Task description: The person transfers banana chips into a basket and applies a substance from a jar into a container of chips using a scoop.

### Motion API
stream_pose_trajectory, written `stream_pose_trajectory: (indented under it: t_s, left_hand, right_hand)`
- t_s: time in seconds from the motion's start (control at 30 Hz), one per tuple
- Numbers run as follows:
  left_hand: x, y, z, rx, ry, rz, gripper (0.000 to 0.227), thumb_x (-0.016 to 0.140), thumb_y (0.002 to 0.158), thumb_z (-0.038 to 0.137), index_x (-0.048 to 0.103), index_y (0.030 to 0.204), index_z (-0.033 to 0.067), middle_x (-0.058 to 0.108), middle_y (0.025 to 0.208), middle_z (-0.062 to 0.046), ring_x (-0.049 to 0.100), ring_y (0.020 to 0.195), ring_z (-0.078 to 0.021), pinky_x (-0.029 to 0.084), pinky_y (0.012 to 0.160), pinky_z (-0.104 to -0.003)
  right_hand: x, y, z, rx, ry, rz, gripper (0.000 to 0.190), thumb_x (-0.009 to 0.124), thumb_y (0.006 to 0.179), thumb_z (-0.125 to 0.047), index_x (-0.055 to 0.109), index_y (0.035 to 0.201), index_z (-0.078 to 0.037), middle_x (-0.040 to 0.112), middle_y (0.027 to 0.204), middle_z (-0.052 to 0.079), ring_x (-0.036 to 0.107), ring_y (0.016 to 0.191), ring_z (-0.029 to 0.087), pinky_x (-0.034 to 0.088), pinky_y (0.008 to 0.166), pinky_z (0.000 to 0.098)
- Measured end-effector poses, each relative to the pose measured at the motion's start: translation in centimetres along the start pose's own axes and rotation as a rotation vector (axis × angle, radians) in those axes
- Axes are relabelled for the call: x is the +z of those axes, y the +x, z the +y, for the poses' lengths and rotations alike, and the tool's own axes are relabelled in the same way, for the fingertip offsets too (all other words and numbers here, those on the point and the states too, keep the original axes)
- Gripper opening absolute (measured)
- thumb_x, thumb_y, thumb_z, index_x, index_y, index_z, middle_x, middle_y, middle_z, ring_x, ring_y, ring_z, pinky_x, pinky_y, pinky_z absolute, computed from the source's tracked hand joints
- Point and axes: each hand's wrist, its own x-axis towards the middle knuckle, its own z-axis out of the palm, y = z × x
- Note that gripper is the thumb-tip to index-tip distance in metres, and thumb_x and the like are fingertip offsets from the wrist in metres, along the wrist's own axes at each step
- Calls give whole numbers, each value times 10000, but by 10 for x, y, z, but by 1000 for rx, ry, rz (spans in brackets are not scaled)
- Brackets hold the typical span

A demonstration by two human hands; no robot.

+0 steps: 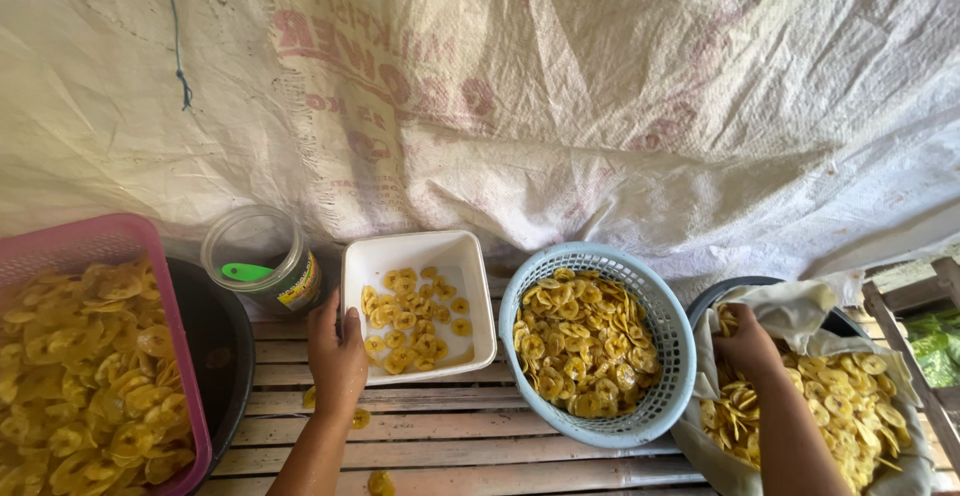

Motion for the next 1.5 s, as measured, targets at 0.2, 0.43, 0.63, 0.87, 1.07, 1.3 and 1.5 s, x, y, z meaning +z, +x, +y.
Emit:
stream_pose_trajectory:
  t_s: [0.2, 0.43, 0.63, 0.87, 1.07, 1.3, 1.5]
  left_hand:
    - [-4, 0, 9, -58, -2, -18, 409, 566, 1016, 148, 570, 1415, 57, 578, 1258, -145, 627, 1102, -263, 496, 933, -368]
    - [-1, 2, 3, -50, -5, -25, 411, 572, 1012, 143, 561, 1411, 43, 579, 1232, -162, 625, 1103, -284, 500, 925, -377]
    - [0, 2, -4, 35, 29, 6, 407, 588, 1015, 144, 574, 1406, 34, 587, 1237, -178, 614, 1138, -306, 478, 969, -400]
    - [-2, 2, 7, -101, 9, -58, 434, 549, 1026, 204, 537, 1426, 36, 556, 1258, -162, 631, 1072, -294, 506, 903, -392]
    - [3, 2, 1, -34, 47, -13, 422, 560, 1028, 207, 556, 1407, 20, 567, 1247, -170, 621, 1095, -317, 502, 913, -408]
    - [7, 1, -5, 26, -3, 25, 407, 572, 1009, 173, 570, 1384, 15, 583, 1226, -184, 618, 1097, -350, 503, 922, -417]
    - [5, 1, -1, 25, 18, 35, 409, 569, 1000, 160, 564, 1384, 17, 583, 1264, -191, 612, 1116, -371, 507, 924, -421]
  right_hand:
    - [-10, -4, -5, 6, -81, 53, 715, 841, 777, -130, 527, 1417, -85, 726, 1206, 225, 740, 981, 348, 611, 870, 462]
    - [-54, -23, 16, 105, 453, 144, 610, 810, 831, -133, 552, 1375, -35, 688, 1163, 247, 700, 938, 345, 597, 719, 433]
    - [-82, -37, 30, 127, 732, 184, 653, 810, 838, -150, 501, 1412, -108, 639, 1176, 175, 687, 983, 286, 580, 720, 377]
    - [-95, -45, 9, 126, 780, 162, 665, 804, 814, -158, 498, 1405, -152, 642, 1170, 144, 685, 985, 284, 590, 701, 387]
    - [-90, -93, -134, -16, 649, 48, 590, 787, 834, -207, 555, 1366, -98, 632, 1168, 210, 691, 951, 323, 628, 710, 413]
    - [30, -148, -329, -394, 653, -360, 486, 750, 833, -145, 567, 1283, -141, 650, 1160, 179, 715, 925, 306, 666, 736, 440]
    - [191, -162, -397, -575, 329, -528, 568, 836, 808, -160, 549, 1298, -155, 671, 1156, 133, 718, 942, 255, 622, 715, 392]
